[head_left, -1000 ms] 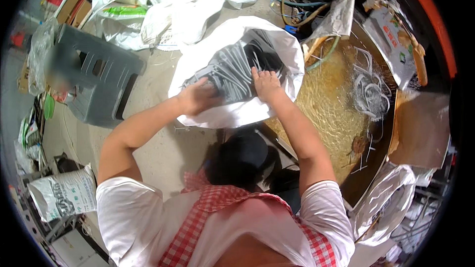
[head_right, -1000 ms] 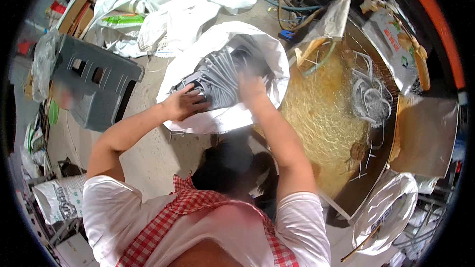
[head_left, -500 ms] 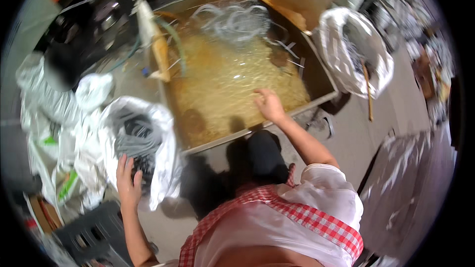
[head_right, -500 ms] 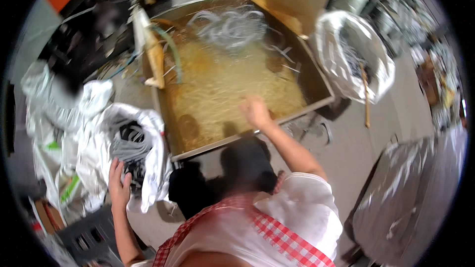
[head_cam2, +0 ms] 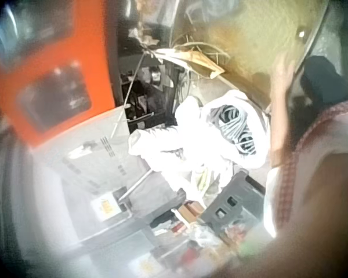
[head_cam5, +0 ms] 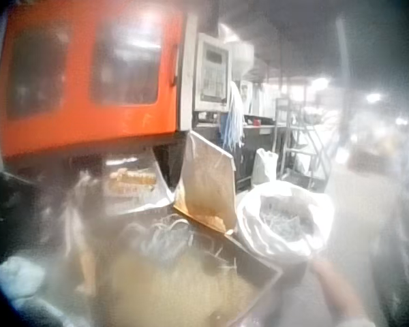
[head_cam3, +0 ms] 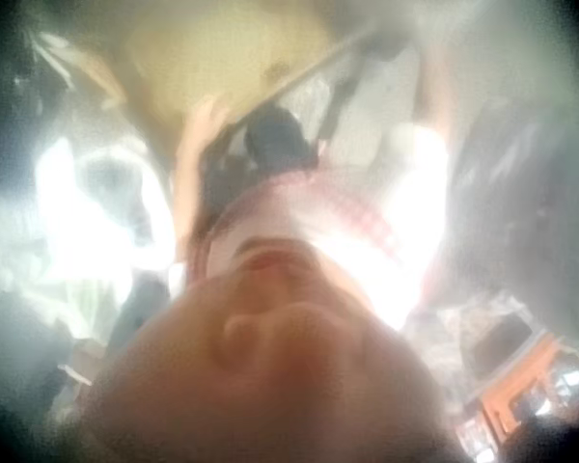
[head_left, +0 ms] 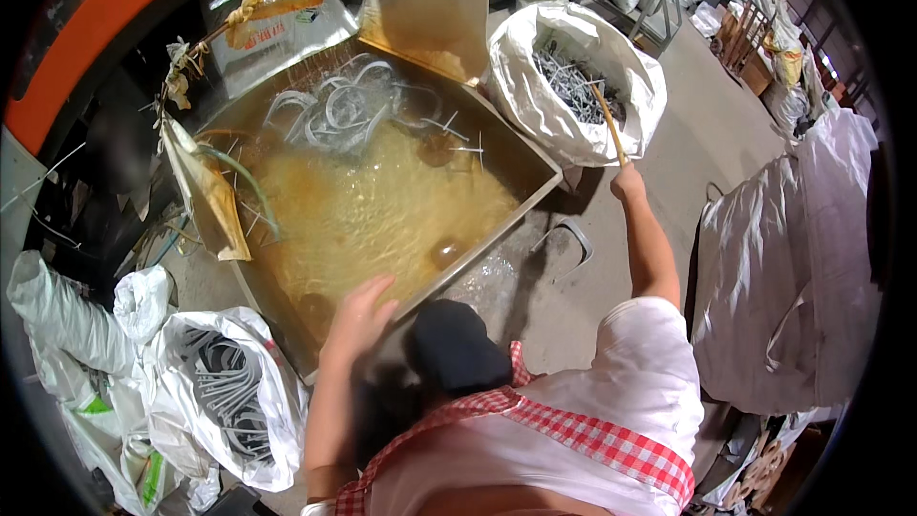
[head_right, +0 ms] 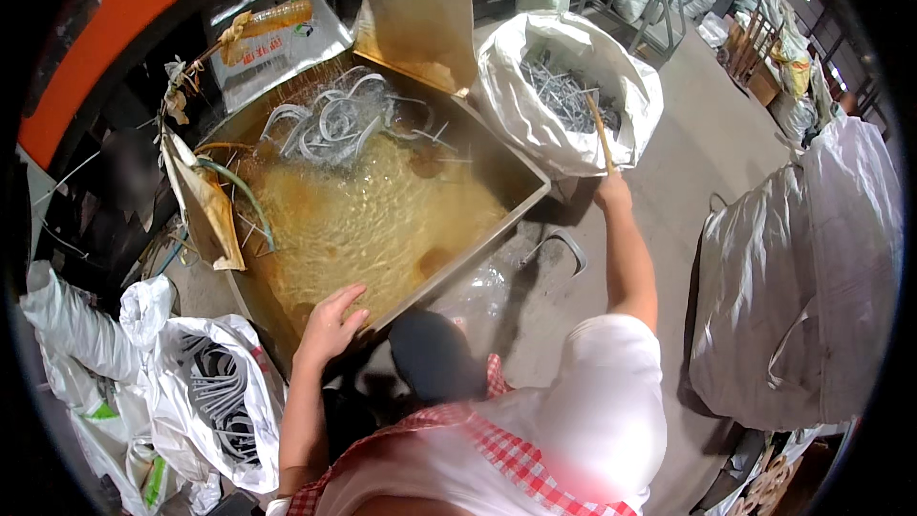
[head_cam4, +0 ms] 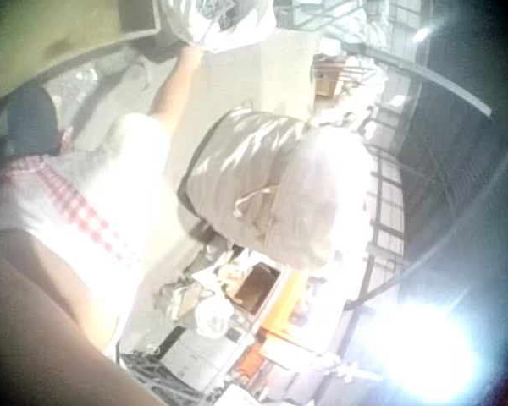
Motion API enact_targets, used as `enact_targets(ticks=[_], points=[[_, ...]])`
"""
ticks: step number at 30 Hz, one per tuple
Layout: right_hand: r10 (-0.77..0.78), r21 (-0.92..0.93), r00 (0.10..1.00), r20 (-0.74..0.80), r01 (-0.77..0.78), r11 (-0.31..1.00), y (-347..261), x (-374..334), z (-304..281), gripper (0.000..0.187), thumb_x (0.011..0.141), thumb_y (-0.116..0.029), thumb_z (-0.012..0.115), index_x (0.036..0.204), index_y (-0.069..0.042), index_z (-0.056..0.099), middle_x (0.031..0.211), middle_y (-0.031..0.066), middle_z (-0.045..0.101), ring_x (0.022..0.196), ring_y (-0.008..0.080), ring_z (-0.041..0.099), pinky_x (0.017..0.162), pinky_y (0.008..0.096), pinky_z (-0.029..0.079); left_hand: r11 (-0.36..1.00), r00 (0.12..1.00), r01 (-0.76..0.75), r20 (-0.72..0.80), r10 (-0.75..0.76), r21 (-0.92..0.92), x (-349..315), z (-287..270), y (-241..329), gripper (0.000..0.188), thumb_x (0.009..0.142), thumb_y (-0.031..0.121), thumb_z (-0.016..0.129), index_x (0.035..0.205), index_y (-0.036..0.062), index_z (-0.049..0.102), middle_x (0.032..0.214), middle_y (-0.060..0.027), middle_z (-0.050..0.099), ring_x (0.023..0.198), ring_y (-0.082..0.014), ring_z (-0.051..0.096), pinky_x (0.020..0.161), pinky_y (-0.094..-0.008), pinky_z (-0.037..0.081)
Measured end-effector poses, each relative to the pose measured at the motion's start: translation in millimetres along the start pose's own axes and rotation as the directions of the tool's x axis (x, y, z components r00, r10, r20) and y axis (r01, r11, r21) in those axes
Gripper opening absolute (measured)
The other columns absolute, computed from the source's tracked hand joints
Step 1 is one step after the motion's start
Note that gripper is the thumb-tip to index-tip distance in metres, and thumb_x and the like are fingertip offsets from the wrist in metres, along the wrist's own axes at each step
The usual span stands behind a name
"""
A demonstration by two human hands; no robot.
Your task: The person rinses plastic industrial parts in a tank of water, stacks them together, and places the stacks into a white bag.
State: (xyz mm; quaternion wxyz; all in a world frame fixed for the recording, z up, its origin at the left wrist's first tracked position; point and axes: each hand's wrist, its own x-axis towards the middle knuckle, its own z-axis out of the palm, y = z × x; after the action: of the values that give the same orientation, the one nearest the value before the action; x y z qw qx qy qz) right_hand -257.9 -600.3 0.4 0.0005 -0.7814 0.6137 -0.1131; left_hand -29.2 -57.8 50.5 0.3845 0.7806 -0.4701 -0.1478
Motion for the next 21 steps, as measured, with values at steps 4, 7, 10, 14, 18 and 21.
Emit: enact_targets(ticks=[4, 7, 10, 14, 18, 21], points=[[0.061, 0.697, 0.785, 0.616, -0.580, 0.421, 13.5, -58.1, -13.7, 0.031, 0.084, -0.025, 0.055, 0.063, -0.003, 0.051, 0.049, 0.0027, 0.044, 0.039, 0.0169, 0.045, 0.037, 0.0319, 0.036, 0.968, 0.969, 0.245, -0.028, -0.247, -0.059, 3.6, 25.5, -37.0, 0.035, 0.079, 0.015, 0.059, 0.110, -0.0003, 0.056, 0.110, -0.0189, 0.058, 0.102, -0.0308, 0.056, 0.086, -0.0350, 0.044], [0.038, 0.707, 0.755, 0.655, -0.630, 0.321, 18.6, -158.3, -63.8, 0.031, 0.088, -0.030, 0.054, 0.067, -0.008, 0.047, 0.051, 0.0019, 0.044, 0.038, 0.0137, 0.041, 0.034, 0.0268, 0.034, 0.920, 0.938, 0.329, -0.039, -0.344, -0.212, -11.4, 55.7, -87.5, 0.035, 0.079, 0.017, 0.059, 0.110, -0.0001, 0.056, 0.104, -0.0180, 0.061, 0.095, -0.0274, 0.060, 0.080, -0.0341, 0.046], [0.159, 0.615, 0.719, 0.677, -0.671, 0.414, 45.1, -235.1, -79.7, 0.032, 0.087, -0.033, 0.055, 0.067, -0.011, 0.041, 0.051, 0.0003, 0.040, 0.037, 0.0130, 0.039, 0.034, 0.0276, 0.035, 0.937, 0.940, 0.340, -0.013, -0.342, -0.081, -26.6, 75.4, -101.0, 0.037, 0.079, 0.020, 0.059, 0.110, 0.0002, 0.057, 0.096, -0.0171, 0.064, 0.084, -0.0259, 0.062, 0.076, -0.0331, 0.047], [0.191, 0.578, 0.852, 0.487, -0.479, 0.660, 132.5, -296.7, -52.6, 0.027, 0.087, -0.030, 0.055, 0.076, -0.009, 0.042, 0.053, -0.0020, 0.039, 0.037, 0.0100, 0.037, 0.032, 0.0269, 0.034, 0.919, 0.920, 0.390, 0.071, -0.386, -0.063, -21.2, 74.2, -106.4, 0.037, 0.079, 0.023, 0.058, 0.110, 0.0028, 0.057, 0.096, -0.0181, 0.063, 0.086, -0.0285, 0.061, 0.078, -0.0352, 0.046], [0.214, 0.643, 0.925, 0.314, -0.374, 0.668, 152.7, -345.3, -81.6, 0.025, 0.088, -0.027, 0.054, 0.076, -0.009, 0.041, 0.047, -0.0025, 0.037, 0.032, 0.0086, 0.036, 0.028, 0.0250, 0.031, 0.878, 0.875, 0.479, 0.070, -0.478, 0.005, -35.7, 56.7, -121.3, 0.037, 0.078, 0.027, 0.056, 0.110, 0.0075, 0.058, 0.101, -0.0194, 0.060, 0.095, -0.0344, 0.057, 0.082, -0.0406, 0.045], [0.102, 0.515, 0.991, -0.083, -0.045, 0.856, 242.4, -356.8, -51.6, 0.025, 0.086, -0.025, 0.058, 0.077, -0.008, 0.041, 0.049, -0.0028, 0.036, 0.032, 0.0088, 0.036, 0.029, 0.0248, 0.031, 0.917, 0.918, 0.397, 0.033, -0.396, -0.046, -26.0, 63.7, -110.7, 0.035, 0.077, 0.027, 0.056, 0.107, 0.0075, 0.059, 0.099, -0.0200, 0.060, 0.092, -0.0356, 0.057, 0.080, -0.0422, 0.045]])
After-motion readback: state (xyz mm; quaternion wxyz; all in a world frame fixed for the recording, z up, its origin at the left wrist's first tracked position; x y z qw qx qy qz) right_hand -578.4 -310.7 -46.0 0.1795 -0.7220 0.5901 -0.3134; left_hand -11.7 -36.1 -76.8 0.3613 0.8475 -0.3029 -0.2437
